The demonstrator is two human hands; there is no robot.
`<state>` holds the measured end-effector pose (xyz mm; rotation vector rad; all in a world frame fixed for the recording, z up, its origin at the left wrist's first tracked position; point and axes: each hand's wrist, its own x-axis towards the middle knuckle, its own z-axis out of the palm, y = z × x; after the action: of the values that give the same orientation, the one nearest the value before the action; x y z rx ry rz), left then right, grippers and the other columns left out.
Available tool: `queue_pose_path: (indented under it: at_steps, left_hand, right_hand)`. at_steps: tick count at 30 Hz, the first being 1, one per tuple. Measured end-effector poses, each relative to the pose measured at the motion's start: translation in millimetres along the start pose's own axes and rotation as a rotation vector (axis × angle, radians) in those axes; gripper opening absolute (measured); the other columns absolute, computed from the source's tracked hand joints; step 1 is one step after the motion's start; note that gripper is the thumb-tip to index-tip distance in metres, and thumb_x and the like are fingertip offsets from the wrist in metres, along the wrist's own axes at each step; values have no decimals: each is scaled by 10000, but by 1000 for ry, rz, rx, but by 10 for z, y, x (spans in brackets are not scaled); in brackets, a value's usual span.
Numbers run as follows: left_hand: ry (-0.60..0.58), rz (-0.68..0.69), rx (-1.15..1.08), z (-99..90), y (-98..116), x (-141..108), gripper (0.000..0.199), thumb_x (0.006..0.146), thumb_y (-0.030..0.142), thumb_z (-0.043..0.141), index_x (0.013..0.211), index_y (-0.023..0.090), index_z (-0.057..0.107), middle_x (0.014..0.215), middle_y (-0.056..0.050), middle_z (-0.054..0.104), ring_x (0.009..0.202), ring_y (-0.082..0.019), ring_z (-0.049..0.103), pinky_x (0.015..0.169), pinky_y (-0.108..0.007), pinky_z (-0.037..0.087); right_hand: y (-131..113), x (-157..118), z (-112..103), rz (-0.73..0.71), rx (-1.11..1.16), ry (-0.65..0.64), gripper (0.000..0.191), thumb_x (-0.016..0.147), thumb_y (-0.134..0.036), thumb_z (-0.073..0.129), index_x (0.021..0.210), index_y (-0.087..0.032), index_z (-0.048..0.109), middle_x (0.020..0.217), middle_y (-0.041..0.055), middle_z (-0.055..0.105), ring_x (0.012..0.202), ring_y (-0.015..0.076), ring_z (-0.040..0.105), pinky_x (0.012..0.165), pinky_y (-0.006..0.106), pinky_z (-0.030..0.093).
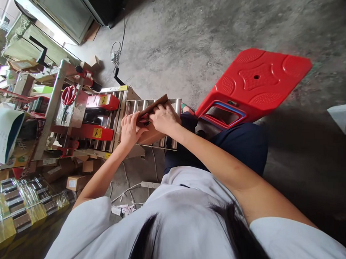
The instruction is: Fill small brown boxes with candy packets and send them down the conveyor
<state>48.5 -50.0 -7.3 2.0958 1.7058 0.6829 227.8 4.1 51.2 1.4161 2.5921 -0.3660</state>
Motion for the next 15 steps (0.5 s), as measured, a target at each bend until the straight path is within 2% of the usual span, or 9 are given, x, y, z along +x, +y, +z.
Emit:
queue_pose_path:
  at_steps: [4, 7, 9, 12, 15]
  left_hand:
    - [23, -2, -21, 64, 17, -100, 484, 932, 439, 585, 1340, 183, 541, 1266, -147, 643, 1216, -286, 570, 1156, -478, 340]
    - [36, 0, -18, 103, 17, -146, 390, 935, 454, 587, 1244, 216, 605, 1223, -108, 680, 1178, -261, 610, 1179, -475, 320]
    - [47, 3, -12, 126, 7, -165, 343, 934, 457, 590, 1186, 226, 626, 1209, -93, 692, 1168, -251, 623, 1180, -471, 325]
    - [70, -20, -2, 148, -8, -181, 306, 951, 440, 563, 1164, 227, 619, 1203, -91, 694, 1168, -246, 623, 1167, -471, 344]
    - [65, -40, -8, 146, -7, -181, 352, 948, 456, 566, 1211, 223, 591, 1243, -107, 671, 1199, -254, 601, 1154, -467, 354]
  right_hand:
    - [49, -38, 70, 4, 51, 36, 380, 1002, -301, 422, 1074, -158, 767, 1203, 164, 663, 1235, 333, 451, 1062, 492, 296]
    - [121, -136, 105, -30, 106, 53, 413, 1026, -324, 387, 1107, -151, 753, 1131, 147, 682, 1174, 296, 484, 1033, 427, 339]
    - [150, -238, 112, -51, 148, 108, 434, 1045, -298, 329, 1171, -163, 722, 1128, 124, 675, 1151, 265, 492, 996, 379, 369]
    - [125, -388, 120, -41, 160, 195, 449, 1058, -275, 275, 1218, -219, 690, 1183, 92, 653, 1155, 246, 479, 1017, 374, 344]
    - [22, -445, 153, -103, 159, 167, 430, 1057, -281, 292, 1292, -233, 649, 1235, 85, 642, 1153, 243, 479, 1040, 385, 317]
